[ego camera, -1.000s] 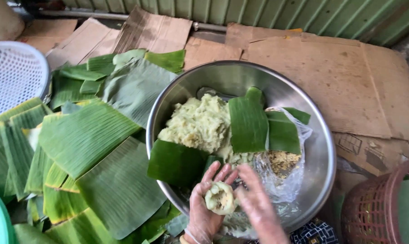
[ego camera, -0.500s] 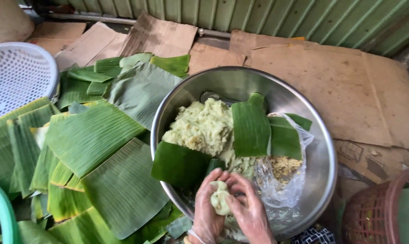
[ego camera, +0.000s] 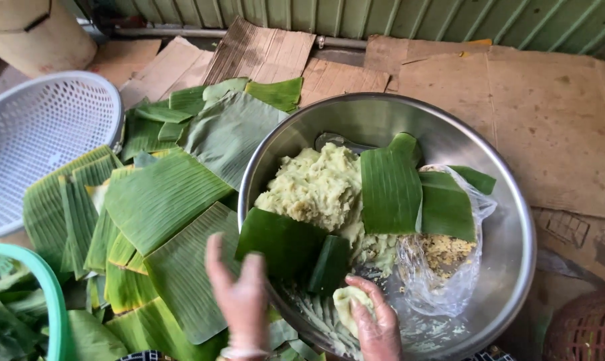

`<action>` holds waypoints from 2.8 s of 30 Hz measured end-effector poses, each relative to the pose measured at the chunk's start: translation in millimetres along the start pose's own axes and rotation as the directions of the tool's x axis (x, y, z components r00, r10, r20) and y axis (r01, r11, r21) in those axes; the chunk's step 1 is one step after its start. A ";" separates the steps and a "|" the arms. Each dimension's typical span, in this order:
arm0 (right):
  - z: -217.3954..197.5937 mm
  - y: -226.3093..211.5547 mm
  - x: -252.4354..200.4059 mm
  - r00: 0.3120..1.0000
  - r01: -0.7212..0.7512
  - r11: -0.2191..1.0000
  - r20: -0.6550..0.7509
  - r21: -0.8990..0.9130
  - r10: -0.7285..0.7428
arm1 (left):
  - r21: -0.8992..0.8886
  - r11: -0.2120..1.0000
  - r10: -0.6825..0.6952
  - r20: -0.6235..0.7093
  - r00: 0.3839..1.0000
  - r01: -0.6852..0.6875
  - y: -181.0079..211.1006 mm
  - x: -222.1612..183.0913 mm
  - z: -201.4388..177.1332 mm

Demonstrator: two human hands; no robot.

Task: Wrapping portions of a green food mixture into banana leaves to create individual cakes.

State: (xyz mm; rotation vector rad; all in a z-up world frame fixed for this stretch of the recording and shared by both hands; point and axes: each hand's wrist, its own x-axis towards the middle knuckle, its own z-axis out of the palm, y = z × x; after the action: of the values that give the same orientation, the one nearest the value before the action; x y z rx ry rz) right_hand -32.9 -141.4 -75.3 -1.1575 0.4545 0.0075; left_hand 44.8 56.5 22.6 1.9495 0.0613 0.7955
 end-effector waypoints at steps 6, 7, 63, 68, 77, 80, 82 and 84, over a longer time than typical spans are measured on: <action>18.6 -29.0 -4.4 0.987 -0.158 0.983 0.025 -0.091 0.161 | -0.108 0.659 -0.745 0.038 0.666 0.744 -46.1 -20.9 7.9; 20.2 -31.8 -4.4 0.982 -0.185 0.980 0.017 -0.073 0.187 | -0.074 0.786 -0.616 -0.028 0.787 0.613 -53.2 -26.4 8.8; 70.8 -56.2 -30.4 0.612 0.686 0.523 0.790 -0.506 -0.038 | -0.424 -0.133 -0.788 0.593 0.164 0.896 2.1 -18.8 -14.9; 80.5 -40.7 -24.2 0.709 0.642 -0.056 0.621 -0.764 -0.335 | -0.378 -0.008 -0.631 0.720 0.289 0.926 4.7 -23.4 -10.1; 72.9 -23.6 -10.8 0.703 0.691 -0.153 0.706 -0.707 -0.084 | -0.381 -0.032 -0.727 0.644 0.240 0.924 -5.8 -29.9 -12.2; 79.6 -63.8 -14.0 0.654 0.714 -0.059 0.694 -0.698 -0.301 | -0.315 0.223 -0.577 0.720 0.386 0.922 -31.2 -49.8 7.8; 83.8 -76.3 -18.5 0.787 0.601 -0.061 0.603 -0.797 -0.134 | -0.245 0.340 -0.495 0.774 0.395 0.908 -16.3 -44.8 1.5; 90.0 -86.4 -21.3 0.878 0.478 -0.083 0.477 -0.875 0.033 | -0.184 0.461 -0.410 0.824 0.392 0.868 -13.7 -46.4 0.4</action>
State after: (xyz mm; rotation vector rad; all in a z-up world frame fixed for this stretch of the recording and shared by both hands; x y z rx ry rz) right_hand -1.0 -92.8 37.0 -2.7432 -0.2847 0.3198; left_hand 12.5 46.3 -11.9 1.2431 0.1480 -0.5106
